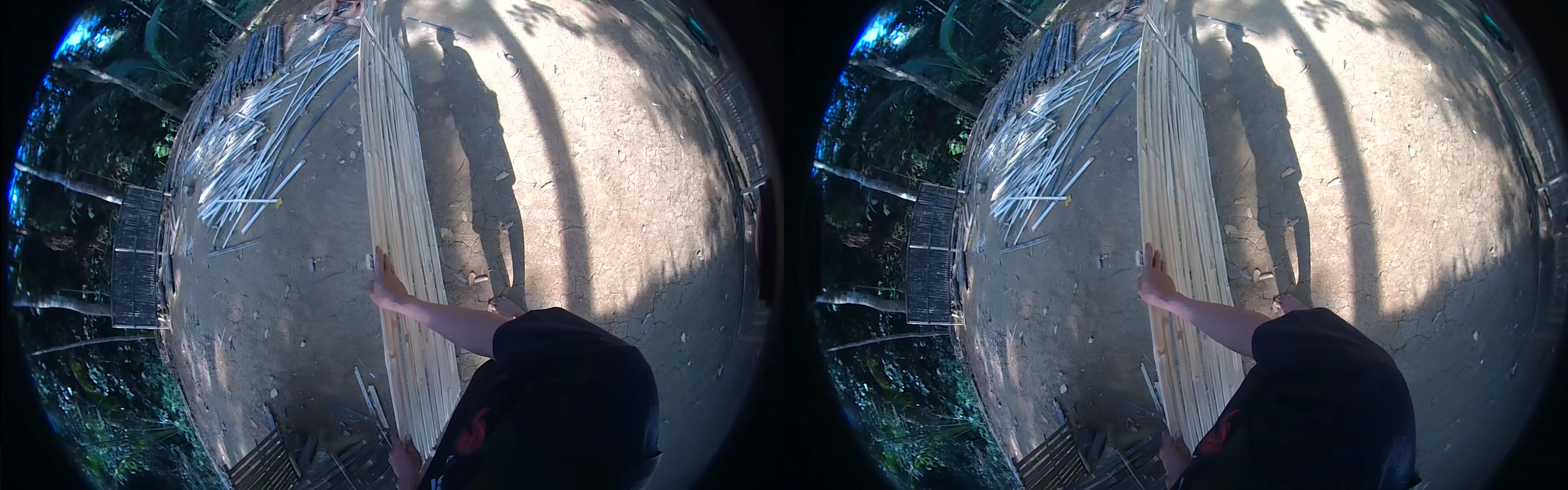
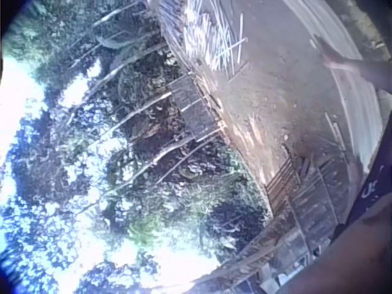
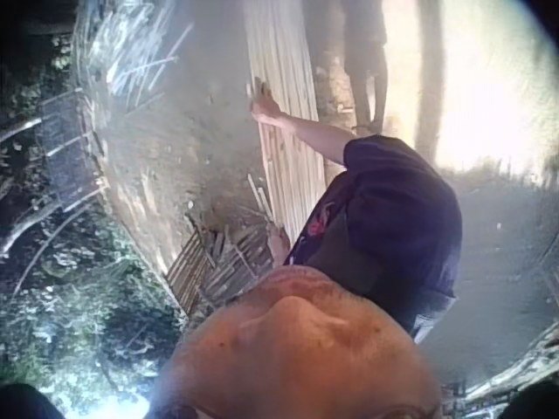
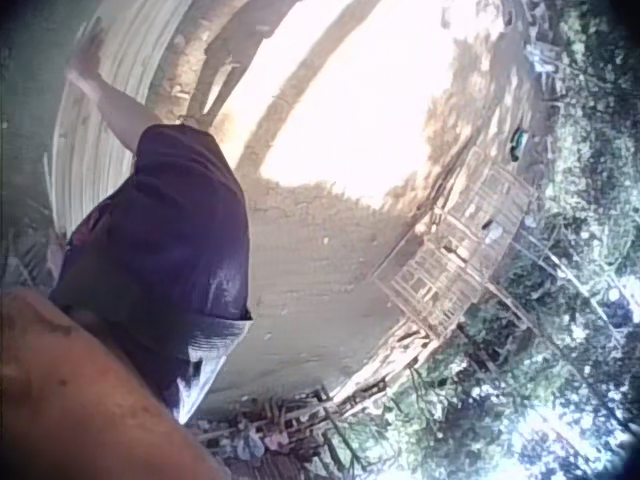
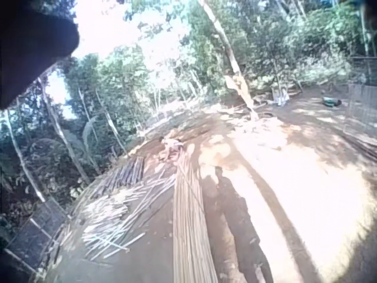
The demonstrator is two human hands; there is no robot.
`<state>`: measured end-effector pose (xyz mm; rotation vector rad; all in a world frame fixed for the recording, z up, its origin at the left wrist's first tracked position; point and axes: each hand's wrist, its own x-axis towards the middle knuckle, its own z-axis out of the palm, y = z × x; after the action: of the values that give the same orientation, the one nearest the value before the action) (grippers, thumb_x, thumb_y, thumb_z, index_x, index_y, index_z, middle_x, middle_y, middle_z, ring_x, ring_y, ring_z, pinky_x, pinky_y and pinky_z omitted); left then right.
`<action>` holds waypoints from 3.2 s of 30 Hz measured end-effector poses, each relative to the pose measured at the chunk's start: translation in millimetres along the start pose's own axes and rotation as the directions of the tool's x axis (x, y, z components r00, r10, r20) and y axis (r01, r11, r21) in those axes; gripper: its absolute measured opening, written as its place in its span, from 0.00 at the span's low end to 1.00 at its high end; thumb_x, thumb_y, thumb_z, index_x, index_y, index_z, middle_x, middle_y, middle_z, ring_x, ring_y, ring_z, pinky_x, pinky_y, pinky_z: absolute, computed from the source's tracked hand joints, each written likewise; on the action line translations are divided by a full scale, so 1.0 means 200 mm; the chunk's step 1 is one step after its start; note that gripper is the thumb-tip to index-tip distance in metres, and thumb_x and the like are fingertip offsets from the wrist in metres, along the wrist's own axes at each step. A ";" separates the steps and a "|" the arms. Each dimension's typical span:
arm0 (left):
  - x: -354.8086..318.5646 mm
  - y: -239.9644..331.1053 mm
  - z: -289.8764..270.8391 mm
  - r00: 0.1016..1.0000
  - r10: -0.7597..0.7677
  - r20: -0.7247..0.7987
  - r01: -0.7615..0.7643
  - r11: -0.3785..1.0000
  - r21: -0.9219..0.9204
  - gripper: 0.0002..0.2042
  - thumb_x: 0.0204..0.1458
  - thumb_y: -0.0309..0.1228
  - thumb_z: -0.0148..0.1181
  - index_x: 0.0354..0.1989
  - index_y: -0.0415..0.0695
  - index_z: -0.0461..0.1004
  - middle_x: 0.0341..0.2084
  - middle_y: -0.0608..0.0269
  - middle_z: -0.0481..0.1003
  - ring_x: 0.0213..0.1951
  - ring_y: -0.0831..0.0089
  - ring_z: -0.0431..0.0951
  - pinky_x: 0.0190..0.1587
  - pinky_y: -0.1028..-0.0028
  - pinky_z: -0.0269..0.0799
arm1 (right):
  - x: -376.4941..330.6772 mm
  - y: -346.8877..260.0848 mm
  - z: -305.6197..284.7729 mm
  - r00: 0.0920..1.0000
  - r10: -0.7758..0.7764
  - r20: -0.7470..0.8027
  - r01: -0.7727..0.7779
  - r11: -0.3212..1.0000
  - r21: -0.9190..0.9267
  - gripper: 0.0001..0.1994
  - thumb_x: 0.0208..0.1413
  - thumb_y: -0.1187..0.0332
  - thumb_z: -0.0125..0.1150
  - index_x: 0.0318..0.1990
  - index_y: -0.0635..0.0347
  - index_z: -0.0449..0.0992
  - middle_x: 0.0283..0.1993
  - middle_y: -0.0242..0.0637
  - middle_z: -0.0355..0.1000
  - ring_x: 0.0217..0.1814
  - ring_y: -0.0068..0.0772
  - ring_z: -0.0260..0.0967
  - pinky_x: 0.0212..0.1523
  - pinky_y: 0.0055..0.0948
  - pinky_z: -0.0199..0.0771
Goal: The person constructs a bamboo panel by hammering nails into cross-beams and then lifts the completed panel.
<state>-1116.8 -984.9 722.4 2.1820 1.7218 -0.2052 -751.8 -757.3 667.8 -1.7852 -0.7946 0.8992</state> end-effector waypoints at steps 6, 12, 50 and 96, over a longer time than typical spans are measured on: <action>0.17 -0.23 0.02 0.965 0.256 -0.052 -0.256 0.967 0.009 0.21 0.63 0.39 0.51 0.57 0.35 0.66 0.25 0.33 0.76 0.31 0.33 0.77 0.32 0.42 0.70 | 0.15 0.03 -0.01 0.996 0.091 0.001 -0.090 0.996 -0.022 0.44 0.64 0.62 0.49 0.74 0.59 0.21 0.77 0.64 0.30 0.80 0.67 0.30 0.76 0.50 0.44; 0.20 -0.27 -0.06 0.959 0.245 -0.140 -0.240 0.969 0.053 0.23 0.64 0.41 0.51 0.59 0.35 0.66 0.31 0.32 0.77 0.36 0.33 0.78 0.38 0.42 0.70 | -0.17 0.10 0.00 0.962 -0.262 -0.073 0.272 0.919 0.286 0.51 0.62 0.38 0.51 0.76 0.56 0.26 0.78 0.58 0.34 0.81 0.55 0.32 0.76 0.47 0.41; 0.56 -0.51 -0.42 0.983 0.182 0.012 -0.162 0.900 -0.405 0.12 0.67 0.31 0.48 0.53 0.37 0.68 0.31 0.61 0.76 0.23 0.77 0.75 0.24 0.75 0.75 | -1.73 1.71 2.41 0.465 0.656 0.595 -0.018 -0.665 0.747 0.29 0.67 0.43 0.46 0.68 0.48 0.61 0.67 0.37 0.64 0.63 0.48 0.67 0.54 0.57 0.72; 1.18 -1.90 1.54 0.836 0.014 0.549 0.287 0.840 -0.459 0.29 0.67 0.50 0.44 0.69 0.44 0.58 0.62 0.46 0.68 0.64 0.51 0.67 0.64 0.55 0.60 | -2.25 2.51 1.09 0.329 0.884 -0.332 0.067 0.329 0.942 0.26 0.68 0.48 0.48 0.61 0.61 0.65 0.54 0.43 0.70 0.51 0.45 0.72 0.47 0.46 0.78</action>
<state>-1392.1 -804.4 290.0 1.4165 1.3978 -0.3031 -1106.9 -1197.5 240.9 -1.1675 0.9476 0.4249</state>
